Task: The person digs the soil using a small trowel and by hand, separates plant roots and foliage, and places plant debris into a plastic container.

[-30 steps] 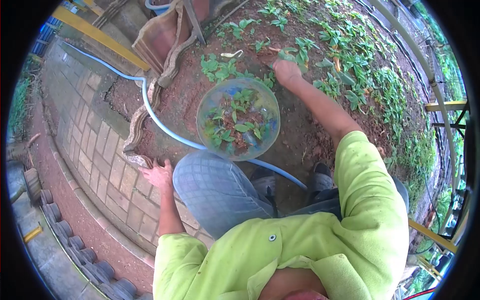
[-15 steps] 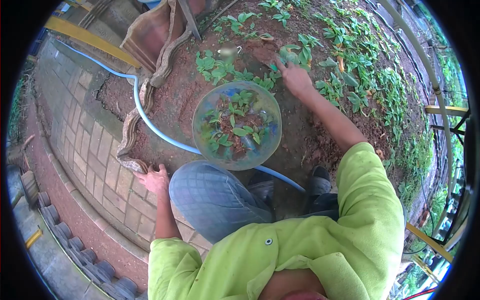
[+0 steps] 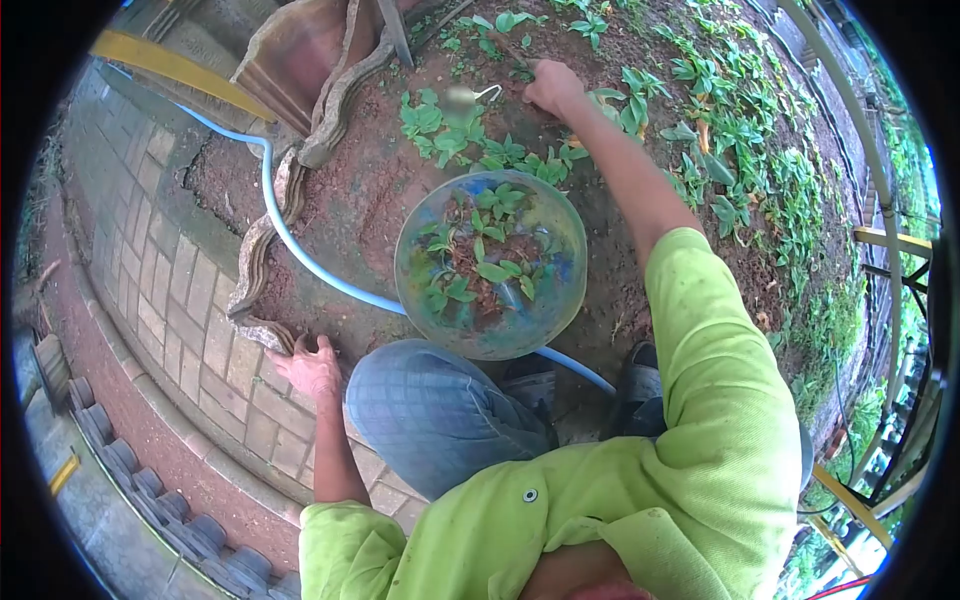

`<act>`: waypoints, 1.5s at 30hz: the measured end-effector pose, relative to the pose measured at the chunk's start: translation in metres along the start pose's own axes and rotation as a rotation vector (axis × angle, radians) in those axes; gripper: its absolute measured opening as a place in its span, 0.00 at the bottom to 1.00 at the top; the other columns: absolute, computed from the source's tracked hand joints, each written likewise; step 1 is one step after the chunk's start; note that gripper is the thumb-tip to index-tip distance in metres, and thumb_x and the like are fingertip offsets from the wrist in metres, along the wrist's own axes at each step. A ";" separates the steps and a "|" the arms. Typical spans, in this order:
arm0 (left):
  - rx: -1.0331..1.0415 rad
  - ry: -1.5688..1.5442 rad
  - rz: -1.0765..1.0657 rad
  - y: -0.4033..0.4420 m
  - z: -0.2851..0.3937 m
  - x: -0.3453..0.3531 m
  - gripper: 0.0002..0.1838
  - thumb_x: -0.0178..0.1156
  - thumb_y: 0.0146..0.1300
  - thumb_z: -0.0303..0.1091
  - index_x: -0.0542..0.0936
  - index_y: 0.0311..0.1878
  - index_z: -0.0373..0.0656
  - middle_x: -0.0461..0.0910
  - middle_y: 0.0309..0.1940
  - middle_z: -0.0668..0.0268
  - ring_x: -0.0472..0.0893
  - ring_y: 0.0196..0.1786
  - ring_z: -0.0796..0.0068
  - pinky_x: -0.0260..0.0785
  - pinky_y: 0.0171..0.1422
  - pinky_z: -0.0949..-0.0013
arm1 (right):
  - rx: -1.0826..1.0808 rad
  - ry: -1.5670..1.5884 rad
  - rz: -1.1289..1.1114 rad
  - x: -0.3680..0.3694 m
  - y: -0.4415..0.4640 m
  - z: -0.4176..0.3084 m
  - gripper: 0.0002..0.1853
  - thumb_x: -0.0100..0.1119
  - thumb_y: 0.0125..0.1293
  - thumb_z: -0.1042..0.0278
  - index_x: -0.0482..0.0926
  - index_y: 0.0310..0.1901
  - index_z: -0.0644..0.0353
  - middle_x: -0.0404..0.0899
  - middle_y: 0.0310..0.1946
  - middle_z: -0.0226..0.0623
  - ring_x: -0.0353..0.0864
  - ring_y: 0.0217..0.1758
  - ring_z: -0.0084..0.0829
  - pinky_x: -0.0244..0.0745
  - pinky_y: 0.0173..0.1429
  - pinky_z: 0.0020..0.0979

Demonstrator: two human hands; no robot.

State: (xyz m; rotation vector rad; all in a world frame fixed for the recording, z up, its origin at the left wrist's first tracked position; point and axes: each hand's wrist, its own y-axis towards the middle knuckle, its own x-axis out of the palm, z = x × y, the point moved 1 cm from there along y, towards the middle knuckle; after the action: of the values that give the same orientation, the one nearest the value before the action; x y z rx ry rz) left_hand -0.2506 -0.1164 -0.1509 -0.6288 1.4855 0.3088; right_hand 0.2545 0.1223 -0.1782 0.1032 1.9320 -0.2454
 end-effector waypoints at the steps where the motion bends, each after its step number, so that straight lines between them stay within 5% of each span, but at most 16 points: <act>1: 0.000 0.001 -0.002 0.000 0.001 -0.001 0.25 0.61 0.55 0.49 0.83 0.53 0.47 0.45 0.74 0.46 0.56 0.72 0.46 0.58 0.72 0.56 | 0.028 -0.018 0.035 0.007 0.008 0.002 0.27 0.70 0.46 0.49 0.83 0.40 0.66 0.83 0.35 0.53 0.83 0.44 0.47 0.77 0.50 0.41; 10: -0.001 -0.017 -0.018 -0.003 0.000 -0.002 0.25 0.60 0.54 0.49 0.84 0.52 0.45 0.46 0.74 0.47 0.57 0.72 0.50 0.62 0.70 0.57 | 0.205 0.435 -0.285 -0.082 -0.078 0.072 0.16 0.73 0.45 0.59 0.84 0.28 0.64 0.81 0.21 0.36 0.76 0.19 0.25 0.69 0.24 0.30; 12: -0.025 0.033 -0.021 0.003 -0.004 0.003 0.25 0.60 0.54 0.51 0.84 0.51 0.47 0.46 0.74 0.46 0.58 0.72 0.49 0.65 0.68 0.56 | 0.116 0.261 -0.391 -0.139 -0.149 0.075 0.19 0.73 0.46 0.58 0.84 0.33 0.66 0.82 0.22 0.37 0.78 0.20 0.26 0.71 0.25 0.31; 15: -0.004 -0.001 0.039 0.022 -0.036 0.036 0.27 0.60 0.55 0.56 0.83 0.54 0.51 0.45 0.74 0.46 0.59 0.71 0.45 0.68 0.65 0.52 | 0.211 0.613 -0.466 -0.140 -0.236 0.136 0.23 0.73 0.46 0.57 0.84 0.39 0.68 0.83 0.25 0.40 0.82 0.26 0.31 0.74 0.32 0.34; 18: -0.130 0.357 0.322 0.073 -0.051 0.097 0.32 0.59 0.56 0.60 0.80 0.57 0.48 0.57 0.70 0.44 0.65 0.67 0.43 0.69 0.63 0.54 | 0.348 0.145 -0.351 -0.147 -0.324 0.168 0.27 0.71 0.49 0.53 0.82 0.43 0.69 0.84 0.32 0.44 0.85 0.37 0.38 0.77 0.41 0.36; 19: -0.083 0.368 0.309 0.078 -0.087 0.062 0.32 0.59 0.56 0.60 0.80 0.57 0.48 0.57 0.70 0.44 0.65 0.67 0.43 0.69 0.63 0.54 | 0.425 0.215 -0.213 -0.136 -0.343 0.184 0.28 0.69 0.50 0.51 0.81 0.46 0.68 0.84 0.35 0.47 0.84 0.41 0.40 0.76 0.44 0.36; 21: 0.016 -0.806 -0.064 0.080 -0.010 -0.039 0.20 0.58 0.61 0.44 0.83 0.44 0.34 0.81 0.34 0.58 0.80 0.36 0.63 0.74 0.42 0.56 | 0.496 0.366 -0.005 -0.128 -0.382 0.194 0.29 0.64 0.55 0.49 0.79 0.51 0.67 0.83 0.40 0.52 0.83 0.45 0.47 0.75 0.52 0.36; 23: -0.138 -0.719 0.257 0.051 0.041 -0.144 0.16 0.59 0.60 0.40 0.85 0.41 0.37 0.80 0.34 0.59 0.78 0.36 0.67 0.72 0.39 0.55 | 0.565 0.231 0.011 -0.111 -0.419 0.226 0.27 0.62 0.55 0.51 0.79 0.49 0.67 0.82 0.39 0.51 0.81 0.46 0.49 0.74 0.53 0.38; 25: 0.380 -0.743 0.503 -0.085 0.118 -0.229 0.17 0.56 0.63 0.43 0.86 0.44 0.42 0.85 0.40 0.58 0.81 0.50 0.68 0.70 0.57 0.62 | 0.587 -0.072 -0.002 -0.094 -0.452 0.243 0.18 0.57 0.58 0.62 0.78 0.44 0.68 0.78 0.41 0.49 0.77 0.50 0.54 0.73 0.54 0.45; 28: 0.913 -0.819 0.389 -0.216 0.196 -0.245 0.16 0.48 0.67 0.31 0.85 0.44 0.36 0.84 0.47 0.58 0.81 0.53 0.68 0.67 0.63 0.65 | 0.760 -0.364 -0.089 -0.070 -0.474 0.245 0.13 0.54 0.58 0.68 0.76 0.42 0.68 0.74 0.46 0.52 0.74 0.54 0.54 0.73 0.54 0.46; 29: 1.120 -0.837 0.151 -0.246 0.217 -0.232 0.15 0.51 0.66 0.34 0.85 0.45 0.37 0.84 0.48 0.59 0.81 0.49 0.71 0.70 0.60 0.68 | 0.644 -0.294 0.066 -0.076 -0.473 0.241 0.17 0.54 0.54 0.73 0.76 0.46 0.71 0.72 0.49 0.58 0.73 0.53 0.56 0.71 0.58 0.47; 32: 0.947 -0.881 -0.904 -0.311 0.273 -0.140 0.14 0.62 0.61 0.34 0.84 0.46 0.36 0.84 0.45 0.60 0.83 0.43 0.70 0.74 0.52 0.69 | 0.252 -0.108 0.251 -0.076 -0.461 0.234 0.26 0.57 0.49 0.73 0.75 0.55 0.66 0.70 0.50 0.60 0.73 0.51 0.59 0.70 0.59 0.48; 34: 0.786 -0.764 -1.271 -0.345 0.298 -0.047 0.22 0.66 0.56 0.31 0.79 0.54 0.33 0.84 0.38 0.59 0.82 0.36 0.76 0.76 0.39 0.75 | 0.233 0.010 0.124 -0.061 -0.456 0.237 0.30 0.59 0.48 0.73 0.74 0.58 0.60 0.70 0.51 0.60 0.73 0.51 0.59 0.69 0.59 0.49; 38: 0.959 -0.534 -1.141 -0.363 0.317 0.090 0.26 0.65 0.51 0.25 0.77 0.57 0.31 0.83 0.31 0.62 0.78 0.25 0.78 0.71 0.28 0.75 | 0.047 -0.086 0.006 -0.049 -0.451 0.225 0.35 0.63 0.46 0.70 0.74 0.62 0.47 0.69 0.54 0.57 0.70 0.55 0.54 0.69 0.60 0.46; 40: 0.942 -0.510 -0.951 -0.360 0.323 0.125 0.28 0.65 0.49 0.22 0.76 0.57 0.30 0.82 0.28 0.63 0.77 0.24 0.79 0.67 0.26 0.75 | -0.002 -0.108 0.035 -0.052 -0.451 0.221 0.36 0.66 0.44 0.67 0.73 0.62 0.52 0.69 0.56 0.56 0.67 0.59 0.52 0.68 0.61 0.45; 45: 0.624 -0.600 -1.290 -0.359 0.325 0.117 0.25 0.59 0.55 0.21 0.73 0.59 0.30 0.82 0.33 0.58 0.81 0.27 0.70 0.77 0.32 0.69 | 0.143 0.419 -0.045 -0.041 -0.441 0.215 0.37 0.66 0.47 0.58 0.72 0.62 0.59 0.69 0.59 0.50 0.67 0.63 0.50 0.63 0.68 0.42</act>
State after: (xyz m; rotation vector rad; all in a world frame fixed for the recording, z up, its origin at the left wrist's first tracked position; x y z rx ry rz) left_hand 0.2276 -0.2437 -0.2044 -0.7573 0.3476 -0.8696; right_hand 0.3819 -0.3529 -0.1614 0.2207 2.3327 -0.4183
